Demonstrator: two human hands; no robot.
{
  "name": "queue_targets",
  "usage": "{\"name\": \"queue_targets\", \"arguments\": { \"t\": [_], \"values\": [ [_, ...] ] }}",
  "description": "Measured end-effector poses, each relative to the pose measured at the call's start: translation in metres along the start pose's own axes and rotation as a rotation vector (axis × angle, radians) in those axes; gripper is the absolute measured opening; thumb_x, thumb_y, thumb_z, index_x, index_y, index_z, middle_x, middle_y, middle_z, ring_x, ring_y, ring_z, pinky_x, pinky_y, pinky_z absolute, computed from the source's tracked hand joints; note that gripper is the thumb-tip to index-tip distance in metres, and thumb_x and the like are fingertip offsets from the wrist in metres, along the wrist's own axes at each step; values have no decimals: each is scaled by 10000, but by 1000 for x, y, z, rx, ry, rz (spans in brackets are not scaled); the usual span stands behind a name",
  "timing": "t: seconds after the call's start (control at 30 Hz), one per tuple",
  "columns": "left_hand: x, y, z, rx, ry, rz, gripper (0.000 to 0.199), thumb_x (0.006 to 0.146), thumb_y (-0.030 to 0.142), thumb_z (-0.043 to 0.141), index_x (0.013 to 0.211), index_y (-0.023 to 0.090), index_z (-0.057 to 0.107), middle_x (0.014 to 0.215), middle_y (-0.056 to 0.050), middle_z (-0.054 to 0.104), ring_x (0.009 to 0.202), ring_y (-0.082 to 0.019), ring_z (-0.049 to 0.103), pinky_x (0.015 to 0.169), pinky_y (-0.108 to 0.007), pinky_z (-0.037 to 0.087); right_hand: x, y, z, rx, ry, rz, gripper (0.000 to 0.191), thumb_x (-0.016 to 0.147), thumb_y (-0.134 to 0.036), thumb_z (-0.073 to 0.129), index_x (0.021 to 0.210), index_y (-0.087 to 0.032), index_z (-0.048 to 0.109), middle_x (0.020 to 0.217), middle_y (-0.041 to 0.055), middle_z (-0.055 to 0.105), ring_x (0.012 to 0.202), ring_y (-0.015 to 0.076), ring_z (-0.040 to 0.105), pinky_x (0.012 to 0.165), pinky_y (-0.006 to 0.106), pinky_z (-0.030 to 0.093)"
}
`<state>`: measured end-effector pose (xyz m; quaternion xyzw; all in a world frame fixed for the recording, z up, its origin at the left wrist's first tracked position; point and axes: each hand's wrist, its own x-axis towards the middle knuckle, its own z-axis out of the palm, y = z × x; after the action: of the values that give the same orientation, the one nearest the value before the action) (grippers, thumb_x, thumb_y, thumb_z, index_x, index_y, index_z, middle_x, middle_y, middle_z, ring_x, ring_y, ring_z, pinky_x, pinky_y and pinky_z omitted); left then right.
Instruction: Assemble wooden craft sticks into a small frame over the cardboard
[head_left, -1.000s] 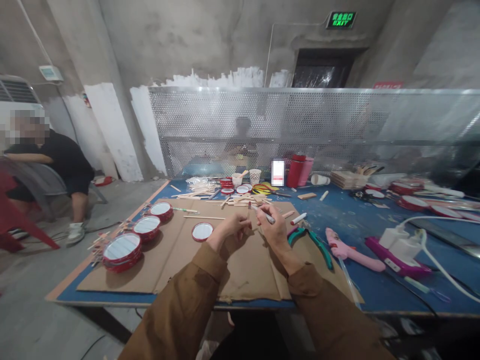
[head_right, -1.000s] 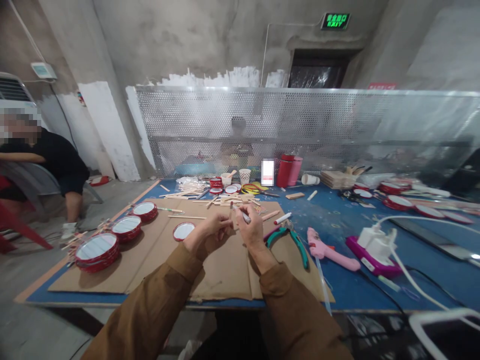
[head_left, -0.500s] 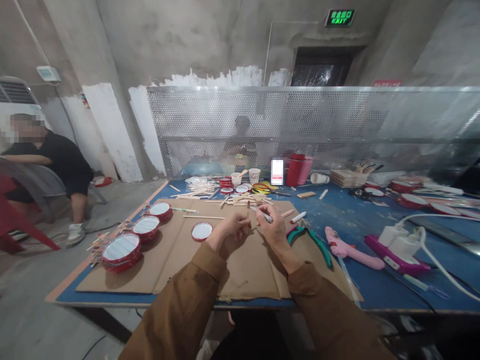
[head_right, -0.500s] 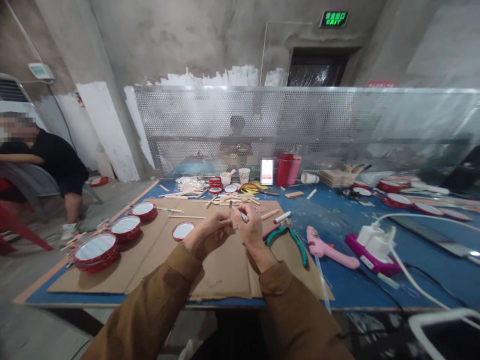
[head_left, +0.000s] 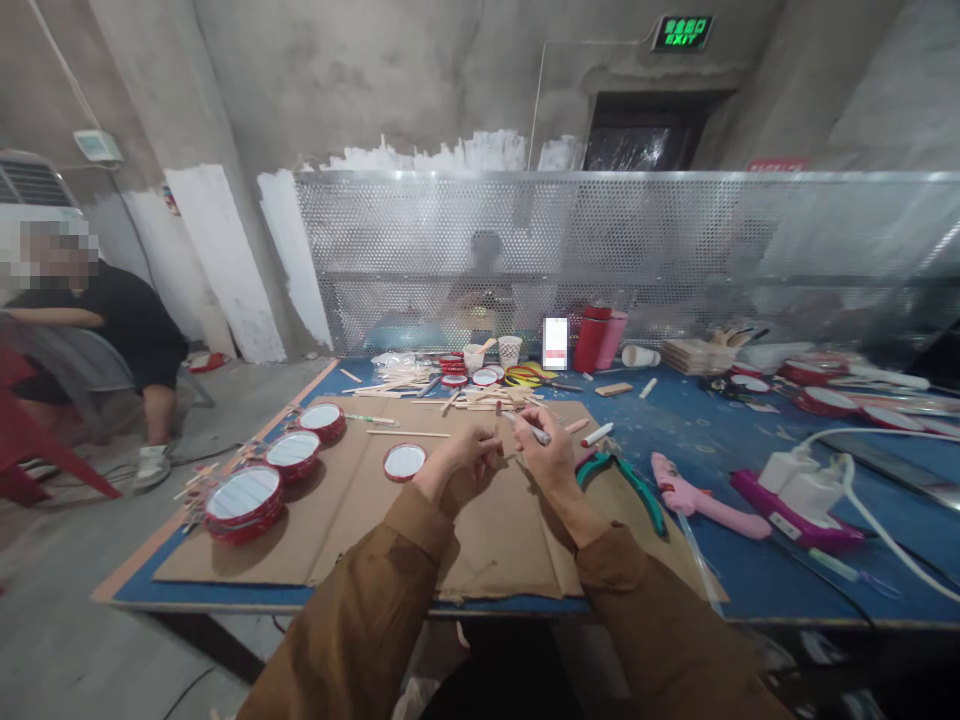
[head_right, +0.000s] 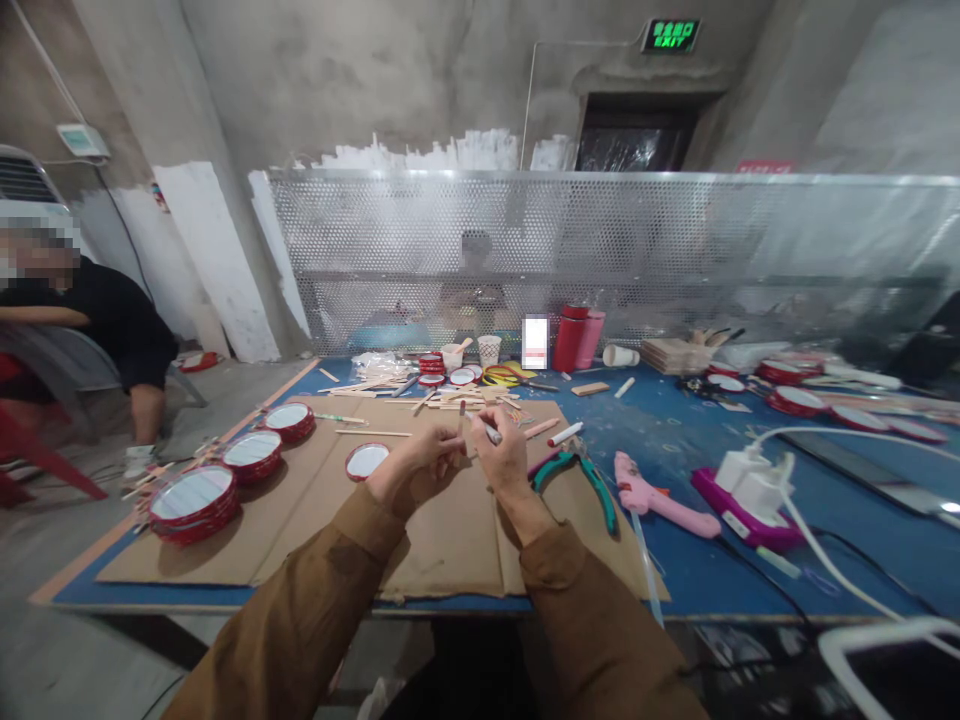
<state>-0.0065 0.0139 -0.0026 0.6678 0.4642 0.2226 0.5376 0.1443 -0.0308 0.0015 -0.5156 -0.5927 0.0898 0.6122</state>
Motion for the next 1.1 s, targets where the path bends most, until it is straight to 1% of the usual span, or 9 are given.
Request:
{"name": "queue_targets", "arguments": {
  "t": [0.07, 0.13, 0.33, 0.53, 0.67, 0.77, 0.93, 1.1],
  "values": [
    [0, 1, 0, -7, -6, -7, 243, 967, 289, 599, 777, 141, 633, 469, 37, 498, 369, -87, 467, 409, -197, 329, 1, 0, 0, 13, -32, 0, 218, 864, -405, 599, 763, -213, 613, 659, 16, 663, 731, 175, 656, 831, 315, 523],
    [-1, 2, 0, -11, -4, -3, 241, 966, 286, 601, 776, 141, 630, 462, 42, 489, 363, -86, 463, 408, -197, 324, 1, 1, -1, 23, -60, 10, 214, 857, -406, 594, 764, -214, 614, 673, 18, 666, 724, 178, 657, 814, 315, 526],
    [-4, 5, 1, 21, -9, 6, 260, 994, 177, 497, 766, 139, 616, 451, 50, 461, 356, -85, 452, 424, -200, 328, 0, 4, 0, 56, -51, 30, 236, 854, -445, 583, 777, -223, 610, 662, -2, 646, 601, 159, 615, 697, 289, 529],
    [-3, 3, 0, 31, -12, 8, 268, 1005, 217, 497, 780, 140, 619, 441, 48, 452, 353, -93, 446, 431, -206, 332, 0, 6, 1, 59, -50, 28, 263, 855, -483, 589, 803, -227, 612, 698, 10, 662, 659, 161, 627, 694, 278, 518],
    [0, 0, 0, 8, -15, 18, 247, 982, 237, 546, 771, 138, 630, 456, 45, 460, 364, -92, 454, 430, -204, 338, 1, 7, 0, 79, -58, 31, 260, 848, -481, 572, 780, -231, 603, 677, 3, 647, 608, 163, 618, 691, 302, 528],
    [2, -2, 0, -2, 0, 14, 251, 967, 276, 577, 776, 130, 649, 476, 32, 481, 373, -93, 454, 430, -209, 338, 1, 7, 0, 95, -54, 33, 264, 848, -488, 572, 780, -234, 597, 660, -8, 639, 559, 150, 594, 673, 296, 523],
    [6, -5, -1, -37, -40, 4, 250, 952, 312, 618, 780, 133, 640, 495, 35, 497, 372, -83, 459, 420, -198, 340, 2, 4, 0, 77, -36, 19, 286, 839, -517, 599, 790, -235, 603, 661, -1, 650, 594, 157, 607, 645, 273, 511],
    [7, -8, -1, -58, -40, 26, 291, 946, 366, 647, 769, 136, 632, 469, 45, 473, 369, -75, 454, 403, -181, 316, 1, 2, 0, 102, -42, 26, 273, 838, -500, 569, 761, -238, 584, 626, -10, 629, 534, 154, 588, 586, 273, 493]
  ]
}}
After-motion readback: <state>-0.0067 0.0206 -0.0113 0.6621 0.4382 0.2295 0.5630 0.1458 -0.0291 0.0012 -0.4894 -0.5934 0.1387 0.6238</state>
